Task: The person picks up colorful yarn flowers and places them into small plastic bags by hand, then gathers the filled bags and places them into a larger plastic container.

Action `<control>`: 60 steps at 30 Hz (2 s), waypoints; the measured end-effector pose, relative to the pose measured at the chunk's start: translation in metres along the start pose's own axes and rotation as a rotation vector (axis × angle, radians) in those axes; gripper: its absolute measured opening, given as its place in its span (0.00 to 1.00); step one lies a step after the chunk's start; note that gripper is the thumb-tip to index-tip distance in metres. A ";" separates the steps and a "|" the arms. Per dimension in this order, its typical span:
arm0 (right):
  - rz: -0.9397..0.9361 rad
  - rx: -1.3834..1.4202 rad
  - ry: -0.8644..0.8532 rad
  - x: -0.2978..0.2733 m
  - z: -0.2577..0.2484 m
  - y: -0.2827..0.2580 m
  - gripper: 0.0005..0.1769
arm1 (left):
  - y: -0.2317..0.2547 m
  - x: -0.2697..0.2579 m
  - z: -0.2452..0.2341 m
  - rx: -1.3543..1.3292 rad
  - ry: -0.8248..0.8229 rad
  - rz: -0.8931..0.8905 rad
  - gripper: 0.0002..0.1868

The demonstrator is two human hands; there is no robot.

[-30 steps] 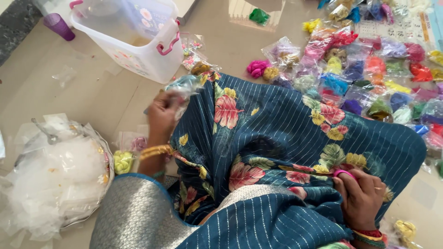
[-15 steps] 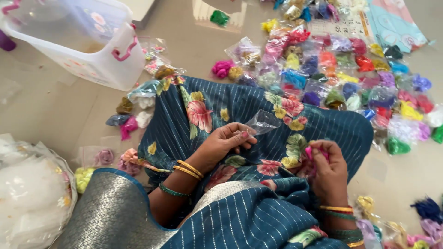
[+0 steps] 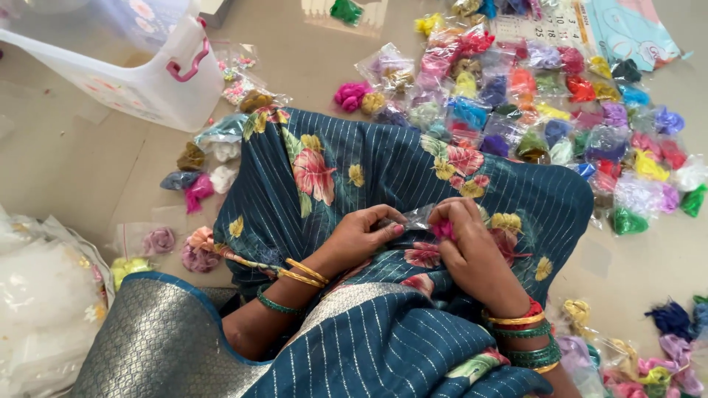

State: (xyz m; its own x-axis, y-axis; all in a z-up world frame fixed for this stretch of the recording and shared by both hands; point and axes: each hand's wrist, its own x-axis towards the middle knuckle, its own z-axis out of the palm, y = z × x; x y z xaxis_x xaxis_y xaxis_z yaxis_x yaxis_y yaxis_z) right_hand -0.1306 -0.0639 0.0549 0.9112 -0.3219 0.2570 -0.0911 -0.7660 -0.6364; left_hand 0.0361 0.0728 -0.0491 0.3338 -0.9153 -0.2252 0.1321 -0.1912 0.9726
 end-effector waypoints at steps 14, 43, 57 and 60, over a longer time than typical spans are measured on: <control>0.291 0.205 0.111 0.002 0.028 0.010 0.15 | -0.009 0.008 0.007 0.608 0.219 0.480 0.16; 0.188 0.064 0.003 0.036 0.033 0.014 0.07 | 0.011 -0.008 0.003 0.443 0.319 0.578 0.17; 0.038 0.310 -0.329 0.025 0.023 0.018 0.22 | 0.015 -0.013 0.000 0.291 0.361 0.518 0.03; -0.040 0.113 -0.402 0.028 0.032 0.020 0.20 | 0.001 -0.006 0.002 0.320 0.378 0.597 0.01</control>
State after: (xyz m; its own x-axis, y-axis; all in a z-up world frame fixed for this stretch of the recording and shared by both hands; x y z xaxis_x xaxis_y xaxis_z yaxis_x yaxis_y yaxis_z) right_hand -0.0942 -0.0707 0.0257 0.9994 -0.0333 -0.0066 -0.0280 -0.7003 -0.7133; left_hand 0.0327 0.0772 -0.0464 0.5670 -0.7234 0.3940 -0.4270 0.1509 0.8916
